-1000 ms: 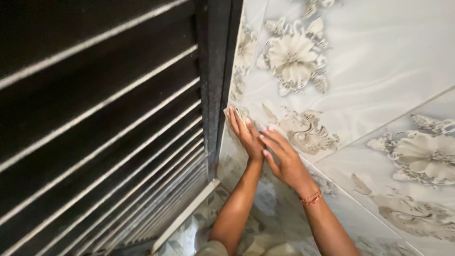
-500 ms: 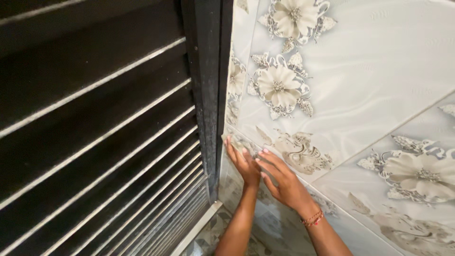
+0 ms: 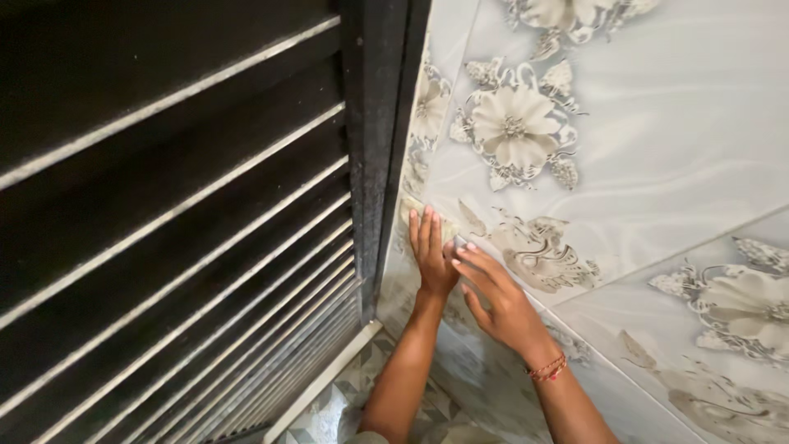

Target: The person wipes and cleans patterned wall tiles using a cloth by hand, moving across several tiles and their grout lines.

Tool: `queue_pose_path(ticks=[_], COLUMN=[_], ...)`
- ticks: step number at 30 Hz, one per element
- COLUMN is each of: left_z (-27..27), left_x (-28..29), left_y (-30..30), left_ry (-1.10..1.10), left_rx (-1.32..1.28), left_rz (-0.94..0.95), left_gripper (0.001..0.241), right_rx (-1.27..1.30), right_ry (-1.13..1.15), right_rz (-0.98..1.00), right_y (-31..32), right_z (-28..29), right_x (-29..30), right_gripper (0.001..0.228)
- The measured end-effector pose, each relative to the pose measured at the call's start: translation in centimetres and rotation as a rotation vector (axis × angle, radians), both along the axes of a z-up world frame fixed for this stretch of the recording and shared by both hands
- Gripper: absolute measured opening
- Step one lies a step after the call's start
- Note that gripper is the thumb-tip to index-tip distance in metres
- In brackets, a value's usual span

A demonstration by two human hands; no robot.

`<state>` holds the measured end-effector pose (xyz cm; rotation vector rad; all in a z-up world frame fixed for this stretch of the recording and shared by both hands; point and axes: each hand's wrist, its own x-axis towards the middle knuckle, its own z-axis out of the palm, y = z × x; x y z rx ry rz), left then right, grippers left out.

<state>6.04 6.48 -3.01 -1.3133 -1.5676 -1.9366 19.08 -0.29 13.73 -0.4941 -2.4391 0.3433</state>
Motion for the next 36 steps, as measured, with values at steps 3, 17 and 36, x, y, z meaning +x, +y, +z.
queue_pose_path(ticks=[3,17,36], left_z=[-1.1,5.7,5.6], left_x=[0.7,1.1,1.7], left_y=[-1.0,-1.8,-2.6], left_ry=[-0.141,-0.512,-0.523], left_rx=[-0.015,-0.059,-0.016], left_rz=[-0.020,0.004,0.004], left_gripper=[0.052,0.053,0.049], right_rx=[0.009,-0.001,0.057], right_ry=[0.014,0.008,0.039], right_rz=[0.007,0.016,0.073], right_y=[0.0,-0.2,0.1], right_z=[-0.2,-0.2,0.0], right_x=[-0.1,0.1,0.1], right_gripper=[0.046,0.044,0.038])
